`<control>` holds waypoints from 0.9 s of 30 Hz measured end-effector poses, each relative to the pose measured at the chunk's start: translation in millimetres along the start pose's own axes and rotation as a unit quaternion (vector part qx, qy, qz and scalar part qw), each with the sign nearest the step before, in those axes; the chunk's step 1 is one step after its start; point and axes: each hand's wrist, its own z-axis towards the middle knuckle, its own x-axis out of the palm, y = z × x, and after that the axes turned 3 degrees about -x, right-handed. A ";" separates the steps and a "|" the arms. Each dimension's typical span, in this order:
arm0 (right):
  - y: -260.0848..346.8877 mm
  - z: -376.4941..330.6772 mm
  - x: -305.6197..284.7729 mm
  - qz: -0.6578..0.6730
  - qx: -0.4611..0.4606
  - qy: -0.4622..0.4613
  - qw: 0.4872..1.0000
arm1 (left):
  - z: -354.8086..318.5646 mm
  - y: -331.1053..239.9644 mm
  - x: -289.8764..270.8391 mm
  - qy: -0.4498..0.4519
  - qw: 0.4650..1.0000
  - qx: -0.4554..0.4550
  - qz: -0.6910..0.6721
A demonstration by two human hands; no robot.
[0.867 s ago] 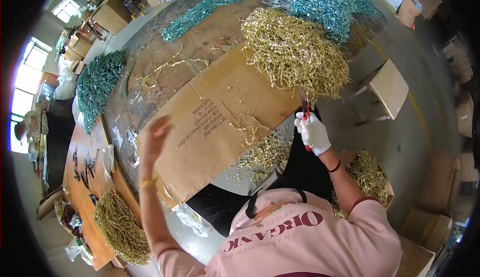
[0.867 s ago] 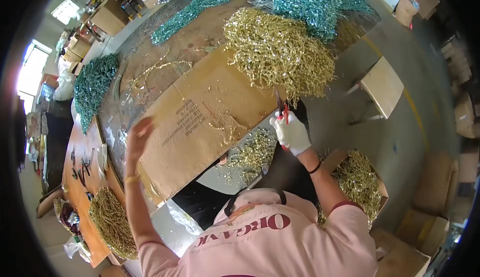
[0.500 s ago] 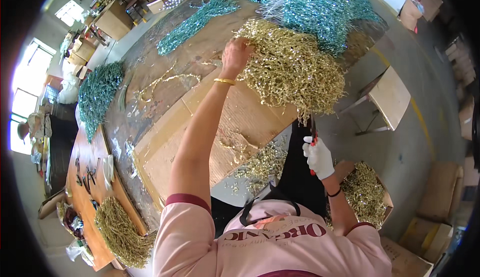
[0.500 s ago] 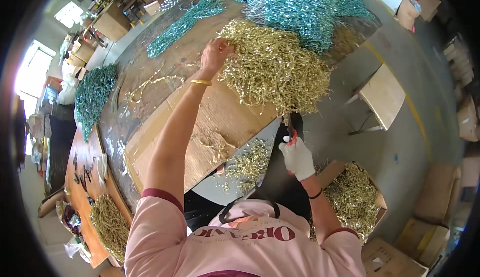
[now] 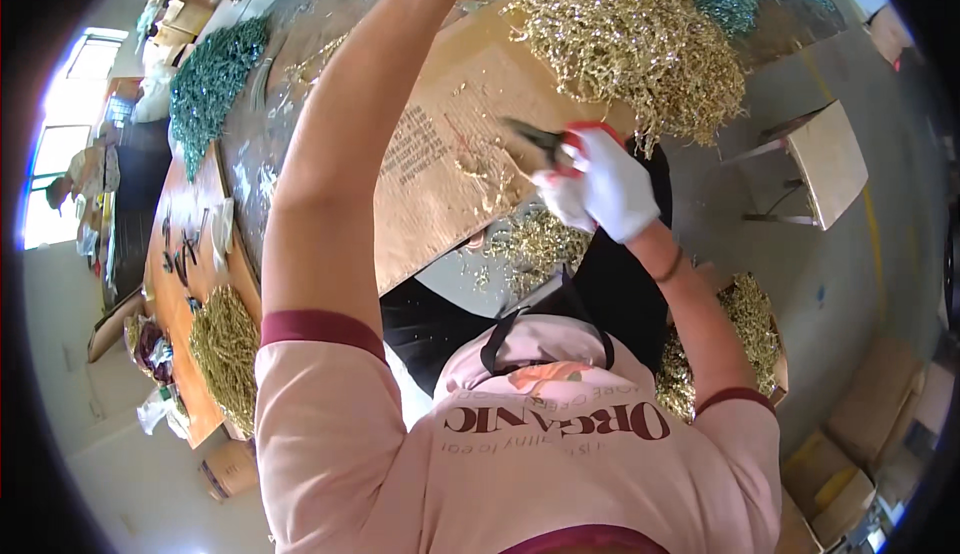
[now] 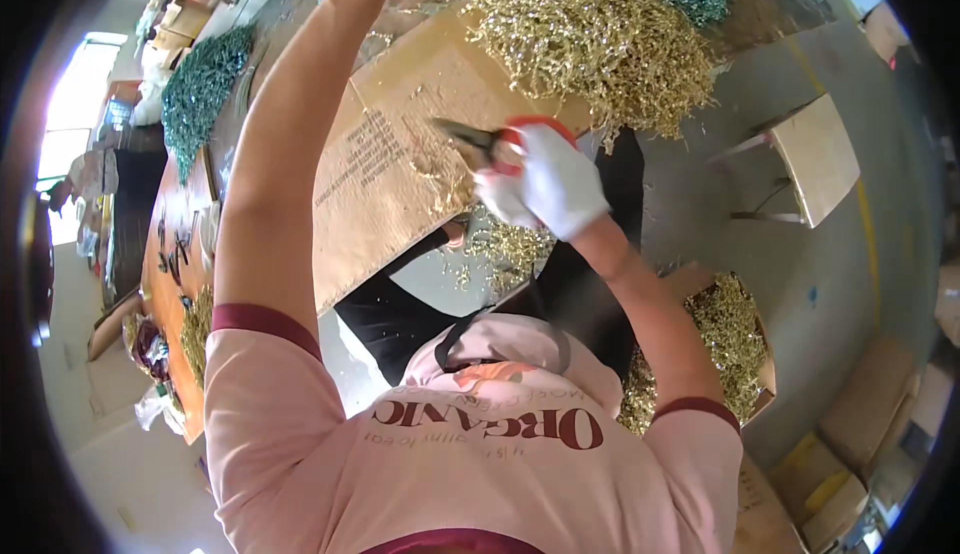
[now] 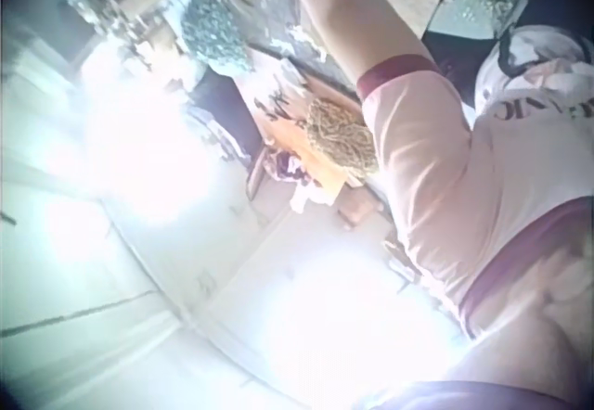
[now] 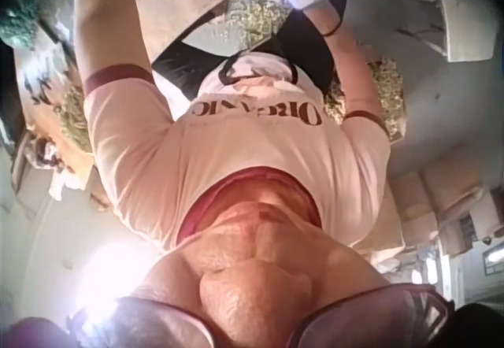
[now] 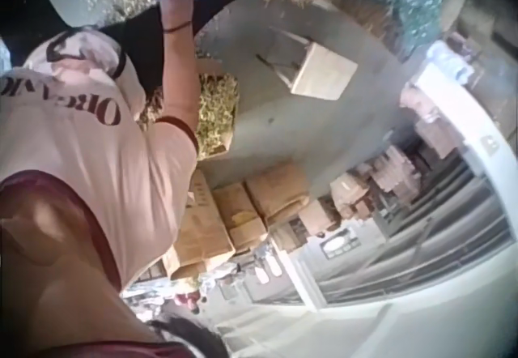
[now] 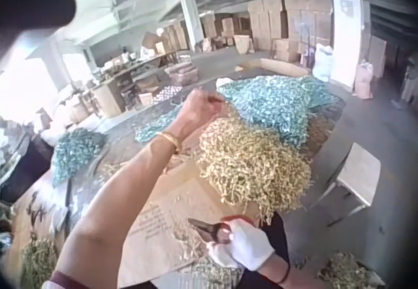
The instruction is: Cutting lengths of gold tinsel garland and arranging them on a cardboard template in a manufacturing setting.
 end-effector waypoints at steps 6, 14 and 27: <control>19.1 53.3 64.3 -0.091 -0.077 0.122 0.985 | 1.0 -107.5 40.4 -0.020 0.957 0.117 0.266; -7.3 50.6 39.3 -0.085 -0.095 0.121 0.984 | 42.9 -145.1 -7.6 -0.092 0.971 0.165 0.145; -60.8 99.6 2.8 -0.077 0.046 0.253 0.963 | 77.1 -235.9 -61.5 -0.239 0.928 0.271 0.090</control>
